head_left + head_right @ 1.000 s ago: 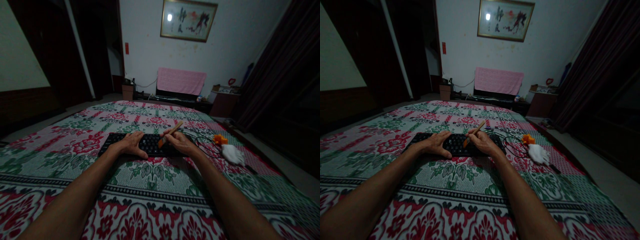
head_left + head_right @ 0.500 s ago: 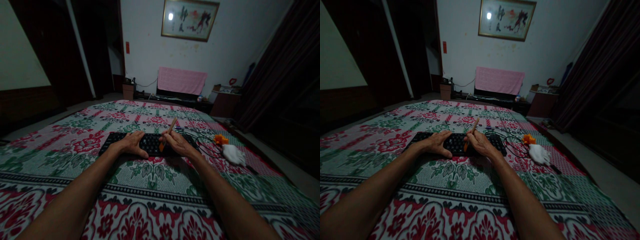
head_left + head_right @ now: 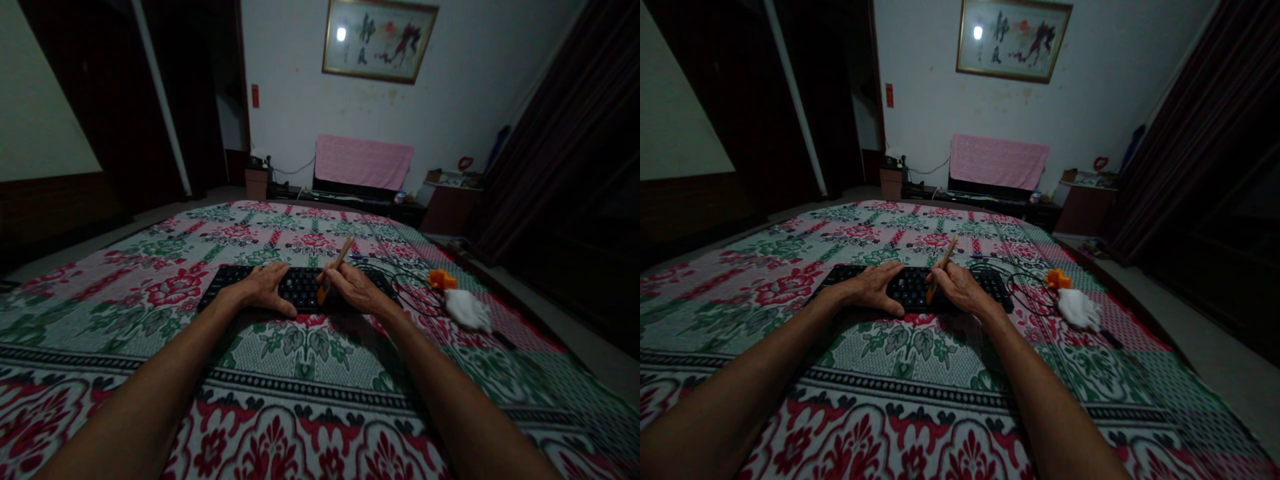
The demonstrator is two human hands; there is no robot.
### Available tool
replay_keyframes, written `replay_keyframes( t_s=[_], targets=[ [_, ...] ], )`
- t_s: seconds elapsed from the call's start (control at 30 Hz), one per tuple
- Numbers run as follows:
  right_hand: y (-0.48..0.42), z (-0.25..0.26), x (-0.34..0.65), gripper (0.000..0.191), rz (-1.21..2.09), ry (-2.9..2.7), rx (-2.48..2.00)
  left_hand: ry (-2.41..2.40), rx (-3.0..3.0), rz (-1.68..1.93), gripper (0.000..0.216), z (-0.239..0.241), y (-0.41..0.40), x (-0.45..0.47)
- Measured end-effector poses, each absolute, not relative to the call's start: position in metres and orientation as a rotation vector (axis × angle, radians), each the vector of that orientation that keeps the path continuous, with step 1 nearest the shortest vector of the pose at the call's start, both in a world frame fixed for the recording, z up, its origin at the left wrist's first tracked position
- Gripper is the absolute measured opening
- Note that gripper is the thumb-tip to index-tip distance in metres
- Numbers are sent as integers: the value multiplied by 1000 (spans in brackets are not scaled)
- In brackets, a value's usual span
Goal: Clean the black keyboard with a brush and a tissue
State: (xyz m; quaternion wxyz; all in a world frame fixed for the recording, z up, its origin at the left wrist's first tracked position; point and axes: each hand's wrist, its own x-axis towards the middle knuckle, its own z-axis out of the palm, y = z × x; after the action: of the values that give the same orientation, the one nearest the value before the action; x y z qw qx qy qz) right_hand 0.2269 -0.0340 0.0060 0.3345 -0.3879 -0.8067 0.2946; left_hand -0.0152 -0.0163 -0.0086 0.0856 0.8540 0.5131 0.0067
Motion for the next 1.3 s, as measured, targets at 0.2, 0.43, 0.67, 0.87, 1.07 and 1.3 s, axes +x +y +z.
replay_keyframes(
  t_s=[0.2,0.43,0.67,0.87,1.07,1.3],
  targets=[
    [-34,1,226,29,861,-2195,-991,1537,2540,25,112,-9,-16,-15],
    [-33,4,229,31,926,-2116,-1004,1543,2535,29,113,-10,-15,-15],
    [-37,6,227,27,1098,-2140,-973,1536,2545,20,115,-9,-16,-15],
    [-33,1,222,32,835,-2011,-979,1538,2535,20,115,-6,-19,-14],
    [-34,-7,210,27,734,-1988,-909,1557,2539,26,116,-8,-18,-14],
    [-35,-7,212,26,684,-2083,-953,1565,2544,34,114,-10,-17,-14]
  ],
)
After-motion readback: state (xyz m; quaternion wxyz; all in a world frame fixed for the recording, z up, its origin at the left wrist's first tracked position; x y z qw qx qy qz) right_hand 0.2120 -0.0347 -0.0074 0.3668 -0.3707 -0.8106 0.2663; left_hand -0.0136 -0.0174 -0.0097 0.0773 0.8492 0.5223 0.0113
